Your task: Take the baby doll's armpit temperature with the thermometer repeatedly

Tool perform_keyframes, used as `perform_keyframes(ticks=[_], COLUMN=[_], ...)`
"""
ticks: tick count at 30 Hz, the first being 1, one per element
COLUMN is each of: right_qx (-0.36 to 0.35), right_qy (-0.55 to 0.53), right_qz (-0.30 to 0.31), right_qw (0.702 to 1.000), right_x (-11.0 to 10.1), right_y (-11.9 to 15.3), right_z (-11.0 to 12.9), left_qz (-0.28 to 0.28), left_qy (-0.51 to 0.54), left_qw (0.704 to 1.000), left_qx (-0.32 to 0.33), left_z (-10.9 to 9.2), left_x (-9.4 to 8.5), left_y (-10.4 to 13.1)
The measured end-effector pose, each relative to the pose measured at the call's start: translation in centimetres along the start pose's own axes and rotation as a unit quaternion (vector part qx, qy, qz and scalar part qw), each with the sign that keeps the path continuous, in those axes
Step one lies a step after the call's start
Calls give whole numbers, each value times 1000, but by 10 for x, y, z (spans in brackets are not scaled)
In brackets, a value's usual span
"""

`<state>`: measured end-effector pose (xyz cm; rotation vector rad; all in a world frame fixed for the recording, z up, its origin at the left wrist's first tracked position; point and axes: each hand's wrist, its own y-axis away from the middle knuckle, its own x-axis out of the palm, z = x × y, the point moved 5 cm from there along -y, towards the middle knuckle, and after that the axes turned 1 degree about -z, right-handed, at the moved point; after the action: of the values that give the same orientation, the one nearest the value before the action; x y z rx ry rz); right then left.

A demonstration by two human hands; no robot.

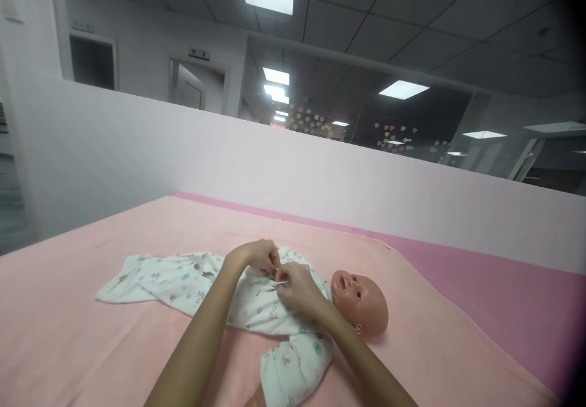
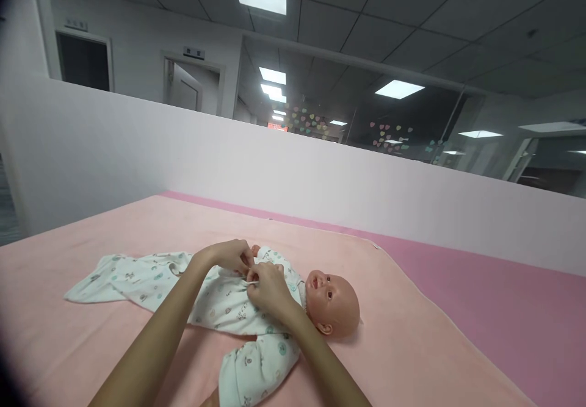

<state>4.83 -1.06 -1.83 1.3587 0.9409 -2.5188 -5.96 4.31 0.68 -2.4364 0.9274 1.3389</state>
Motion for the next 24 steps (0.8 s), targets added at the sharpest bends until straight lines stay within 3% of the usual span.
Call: perform_keyframes(ticks=[4,11,19,24], right_qx=[-21,-14,-32,-15], right_qy=[-15,-56,-95,-103], right_qz=[12,23,43,-32], right_qw=[1000,998,994,994], right_x=[-4,-9,-13,-11], right_y=[4,4,4,1], right_z=[3,5,8,0], left_qz=[-23,0,1,-1], left_qy=[-16,13,-33,-50], left_qw=[1000,1000,998,998], left_qx=[5,-9,-44,-31], left_z=[3,-1,2,-8], left_x=[-2,-2,-2,-4], left_y=[-3,0,0,8])
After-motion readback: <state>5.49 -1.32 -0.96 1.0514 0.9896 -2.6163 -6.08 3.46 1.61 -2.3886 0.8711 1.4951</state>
